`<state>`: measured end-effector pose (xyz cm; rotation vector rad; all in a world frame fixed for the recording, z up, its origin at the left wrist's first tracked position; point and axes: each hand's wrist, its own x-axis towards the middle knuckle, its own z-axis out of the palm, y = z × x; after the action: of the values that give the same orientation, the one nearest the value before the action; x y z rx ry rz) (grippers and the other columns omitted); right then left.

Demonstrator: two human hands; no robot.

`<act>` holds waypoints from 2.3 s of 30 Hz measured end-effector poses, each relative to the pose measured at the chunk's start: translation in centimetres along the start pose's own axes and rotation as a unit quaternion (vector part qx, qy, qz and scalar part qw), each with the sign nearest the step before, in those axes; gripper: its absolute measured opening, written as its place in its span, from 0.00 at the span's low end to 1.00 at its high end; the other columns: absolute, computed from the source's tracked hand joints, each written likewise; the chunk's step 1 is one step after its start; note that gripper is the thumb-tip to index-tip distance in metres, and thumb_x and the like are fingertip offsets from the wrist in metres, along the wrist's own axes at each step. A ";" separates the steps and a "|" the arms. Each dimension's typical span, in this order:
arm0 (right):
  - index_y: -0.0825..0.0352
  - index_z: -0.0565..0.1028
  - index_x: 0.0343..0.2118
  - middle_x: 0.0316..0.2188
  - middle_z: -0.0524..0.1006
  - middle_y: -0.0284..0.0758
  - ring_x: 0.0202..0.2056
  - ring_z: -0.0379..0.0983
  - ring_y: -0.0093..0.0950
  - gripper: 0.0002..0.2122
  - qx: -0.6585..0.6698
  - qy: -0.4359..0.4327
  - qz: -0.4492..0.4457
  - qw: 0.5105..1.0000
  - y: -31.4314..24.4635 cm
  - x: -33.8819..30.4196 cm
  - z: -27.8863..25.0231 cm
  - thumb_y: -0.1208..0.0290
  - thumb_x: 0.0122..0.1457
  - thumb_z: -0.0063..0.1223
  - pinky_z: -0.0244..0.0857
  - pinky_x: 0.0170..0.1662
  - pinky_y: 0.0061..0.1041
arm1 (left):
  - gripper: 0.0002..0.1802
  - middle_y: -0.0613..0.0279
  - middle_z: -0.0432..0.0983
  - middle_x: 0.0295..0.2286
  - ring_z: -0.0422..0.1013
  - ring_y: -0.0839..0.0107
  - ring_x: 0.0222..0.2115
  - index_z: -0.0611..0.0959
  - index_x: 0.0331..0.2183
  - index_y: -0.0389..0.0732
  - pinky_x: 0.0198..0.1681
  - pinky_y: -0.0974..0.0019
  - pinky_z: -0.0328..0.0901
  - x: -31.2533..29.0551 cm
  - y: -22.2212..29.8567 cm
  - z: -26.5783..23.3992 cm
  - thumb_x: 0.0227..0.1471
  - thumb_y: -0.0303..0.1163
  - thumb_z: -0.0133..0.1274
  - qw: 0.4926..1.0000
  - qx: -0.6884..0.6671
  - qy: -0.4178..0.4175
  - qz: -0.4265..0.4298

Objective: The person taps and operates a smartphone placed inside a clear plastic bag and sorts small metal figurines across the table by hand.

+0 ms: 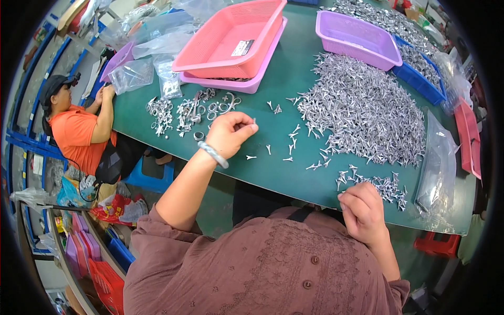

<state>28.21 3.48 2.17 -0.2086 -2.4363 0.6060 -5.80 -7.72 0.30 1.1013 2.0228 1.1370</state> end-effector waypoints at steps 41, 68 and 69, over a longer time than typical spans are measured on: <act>0.67 0.77 0.38 0.28 0.74 0.35 0.30 0.71 0.36 0.14 -0.033 0.052 0.042 0.997 1.8 -3.8 -2.0 0.81 0.46 0.58 0.64 0.35 0.33 | 0.10 0.53 0.70 0.20 0.68 0.54 0.23 0.77 0.24 0.36 0.28 0.55 0.63 -0.1 -2.1 -1.8 0.45 0.31 0.61 0.921 0.355 0.042 0.158; 0.79 0.64 0.55 0.43 0.75 0.51 0.49 0.69 0.49 0.28 -0.249 0.158 0.280 0.913 8.2 -13.5 -13.3 0.92 0.46 0.41 0.62 0.56 0.39 | 0.25 0.45 0.65 0.55 0.60 0.51 0.56 0.68 0.58 0.33 0.60 0.53 0.53 -4.9 -4.4 4.9 0.63 0.33 0.46 0.856 0.357 0.280 0.249; 0.76 0.63 0.57 0.41 0.76 0.49 0.48 0.70 0.47 0.30 -0.260 0.148 0.282 0.912 8.5 -13.7 -13.3 0.93 0.44 0.40 0.63 0.55 0.38 | 0.25 0.45 0.65 0.55 0.60 0.51 0.56 0.68 0.58 0.33 0.60 0.53 0.53 -4.9 -4.3 4.9 0.63 0.33 0.46 0.856 0.358 0.281 0.246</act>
<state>47.16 12.03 0.32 -1.1627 -2.1741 0.1154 -1.14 -11.24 -5.48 1.9143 2.8587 1.0222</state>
